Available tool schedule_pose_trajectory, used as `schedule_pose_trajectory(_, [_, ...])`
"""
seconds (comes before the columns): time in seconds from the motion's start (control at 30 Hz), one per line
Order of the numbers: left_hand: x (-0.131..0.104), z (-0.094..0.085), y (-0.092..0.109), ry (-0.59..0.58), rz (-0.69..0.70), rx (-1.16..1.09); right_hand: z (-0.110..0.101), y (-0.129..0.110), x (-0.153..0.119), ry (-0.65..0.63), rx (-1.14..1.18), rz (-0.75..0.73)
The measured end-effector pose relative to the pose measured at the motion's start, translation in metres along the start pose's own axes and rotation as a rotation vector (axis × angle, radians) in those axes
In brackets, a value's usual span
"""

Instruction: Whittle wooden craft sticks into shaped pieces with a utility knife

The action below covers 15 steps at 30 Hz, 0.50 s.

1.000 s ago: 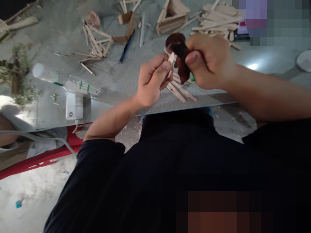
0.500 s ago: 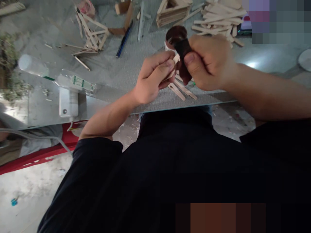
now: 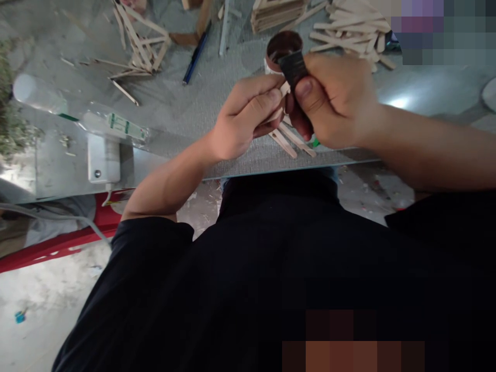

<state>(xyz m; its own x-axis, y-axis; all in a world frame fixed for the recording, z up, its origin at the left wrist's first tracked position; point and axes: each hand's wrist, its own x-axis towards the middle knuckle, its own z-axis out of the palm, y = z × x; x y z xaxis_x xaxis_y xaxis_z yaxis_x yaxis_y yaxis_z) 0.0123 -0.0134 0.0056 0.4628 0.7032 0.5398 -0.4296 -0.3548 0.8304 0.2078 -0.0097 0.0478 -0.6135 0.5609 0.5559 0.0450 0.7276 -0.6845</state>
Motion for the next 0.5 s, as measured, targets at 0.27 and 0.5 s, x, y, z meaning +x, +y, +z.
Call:
schedule_pose_trajectory(0.27, [0.001,0.007,0.014,0.041,-0.042,0.034,0.003,-0.003,-0.002,0.014,0.073,0.041])
schedule_pose_trajectory(0.5, [0.001,0.007,0.013,0.076,-0.128,0.010,0.000,-0.008,-0.001,-0.061,-0.038,0.074])
